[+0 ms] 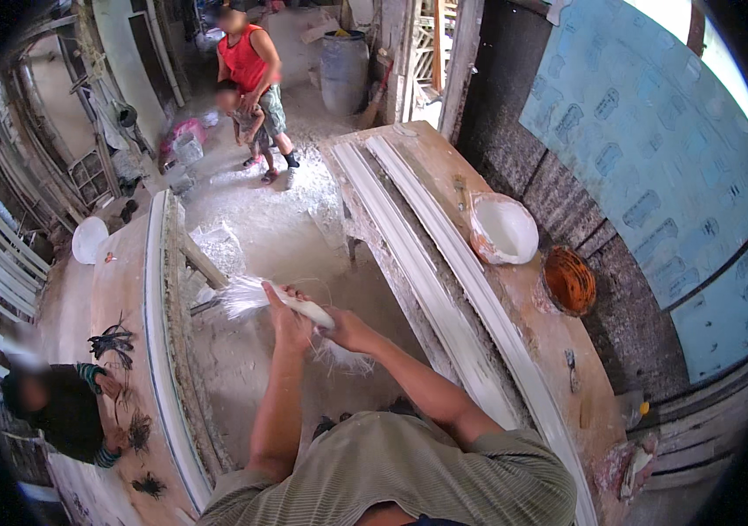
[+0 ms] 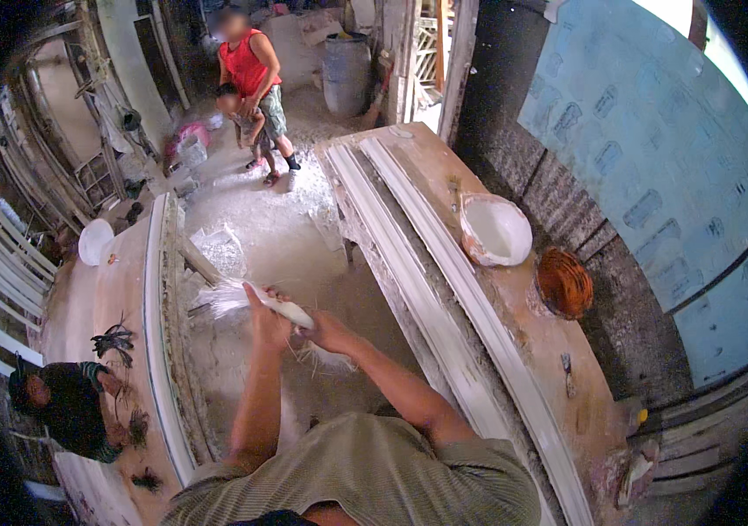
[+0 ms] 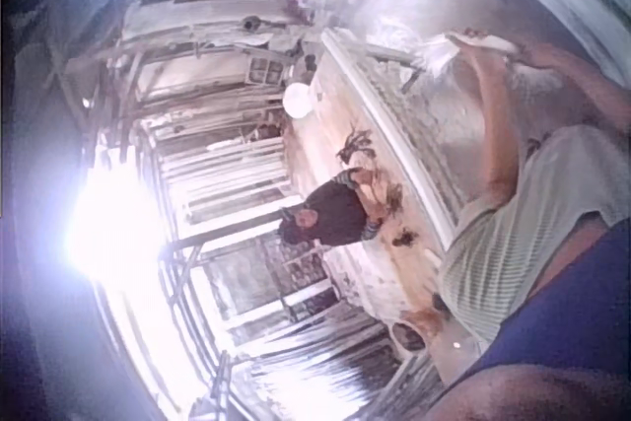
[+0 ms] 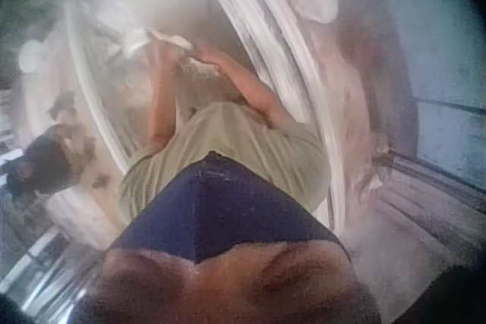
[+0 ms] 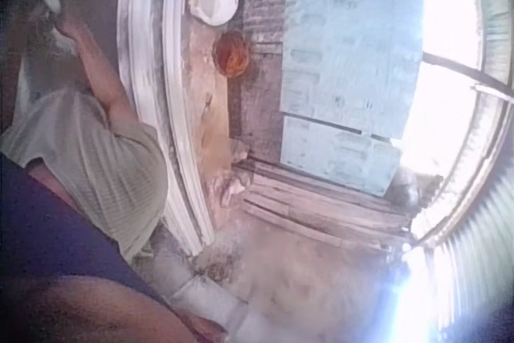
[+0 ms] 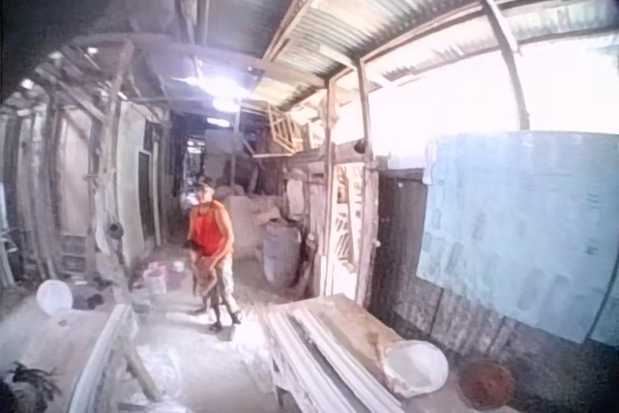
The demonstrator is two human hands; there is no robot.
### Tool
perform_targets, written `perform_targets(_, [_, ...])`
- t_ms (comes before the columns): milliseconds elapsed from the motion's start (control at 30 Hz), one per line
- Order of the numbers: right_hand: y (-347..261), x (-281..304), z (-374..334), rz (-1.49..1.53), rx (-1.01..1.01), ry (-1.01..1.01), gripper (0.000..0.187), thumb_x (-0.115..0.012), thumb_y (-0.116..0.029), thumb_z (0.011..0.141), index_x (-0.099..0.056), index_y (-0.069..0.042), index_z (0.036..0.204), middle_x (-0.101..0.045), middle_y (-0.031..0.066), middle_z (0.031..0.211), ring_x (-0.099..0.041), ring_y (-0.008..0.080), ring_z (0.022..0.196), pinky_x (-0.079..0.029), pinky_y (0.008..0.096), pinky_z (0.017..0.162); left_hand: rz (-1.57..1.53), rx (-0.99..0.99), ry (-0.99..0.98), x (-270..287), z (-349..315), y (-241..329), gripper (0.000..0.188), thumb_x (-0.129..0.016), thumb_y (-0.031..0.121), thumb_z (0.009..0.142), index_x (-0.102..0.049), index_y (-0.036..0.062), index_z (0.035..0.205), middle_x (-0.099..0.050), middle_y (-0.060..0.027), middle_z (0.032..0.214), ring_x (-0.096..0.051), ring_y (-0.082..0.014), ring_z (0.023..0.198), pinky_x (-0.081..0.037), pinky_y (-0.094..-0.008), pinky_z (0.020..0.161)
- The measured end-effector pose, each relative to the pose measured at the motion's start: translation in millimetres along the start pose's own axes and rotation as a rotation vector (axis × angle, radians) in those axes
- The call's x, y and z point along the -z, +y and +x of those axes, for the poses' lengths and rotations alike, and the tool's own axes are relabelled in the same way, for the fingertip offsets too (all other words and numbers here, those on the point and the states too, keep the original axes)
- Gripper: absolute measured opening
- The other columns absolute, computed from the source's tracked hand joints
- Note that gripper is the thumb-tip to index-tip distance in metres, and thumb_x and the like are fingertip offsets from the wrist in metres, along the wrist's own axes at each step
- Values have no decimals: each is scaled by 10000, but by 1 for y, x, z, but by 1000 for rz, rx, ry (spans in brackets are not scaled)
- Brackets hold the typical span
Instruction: The person pulls white fibrous strands from a bundle, separates them, and lays them in parallel lines along a long wooden mold. They smooth and press the fibers into place by hand, repeating the process along the length of the mold.
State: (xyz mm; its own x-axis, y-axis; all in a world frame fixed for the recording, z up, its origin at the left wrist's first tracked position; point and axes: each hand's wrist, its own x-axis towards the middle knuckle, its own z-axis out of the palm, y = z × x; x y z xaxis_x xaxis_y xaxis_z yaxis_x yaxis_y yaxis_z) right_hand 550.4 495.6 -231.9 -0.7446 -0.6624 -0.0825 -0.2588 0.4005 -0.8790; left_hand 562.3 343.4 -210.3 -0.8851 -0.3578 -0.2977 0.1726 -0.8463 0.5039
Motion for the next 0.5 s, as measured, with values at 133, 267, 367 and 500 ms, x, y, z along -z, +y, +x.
perform_targets(133, [47,22,1,100,24,124,375,-635,-133,885,-567,-26,1238,-665,239,1079,-652,395,1018,-489,442,878,39,60,4,-26,2,-23,550,-514,634,940,-498,98,1063,-552,-29,929,-541,-181,848,-459,-329,850])
perform_targets(267, [71,25,-4,31,90,367,361,-596,-112,896,-549,-10,1240,-665,256,1054,-636,436,1023,-487,481,865,124,140,-41,-2,12,-45,729,-375,736,927,-522,91,1232,-607,-45,1108,-564,-190,1036,-417,-339,968])
perform_targets(367, [64,41,-11,39,6,353,302,-587,-118,914,-547,1,1189,-663,251,1034,-645,419,1011,-489,470,847,223,197,-100,6,2,-58,898,-309,828,868,-530,68,1294,-620,-72,1184,-570,-206,1076,-417,-370,1015])
perform_targets(500, [70,43,-5,59,87,389,284,-589,-150,927,-545,6,1160,-652,258,1017,-650,408,1003,-492,450,831,215,332,-132,28,-10,-73,991,-241,879,831,-582,54,1263,-646,-74,1159,-572,-212,1091,-407,-382,1024])
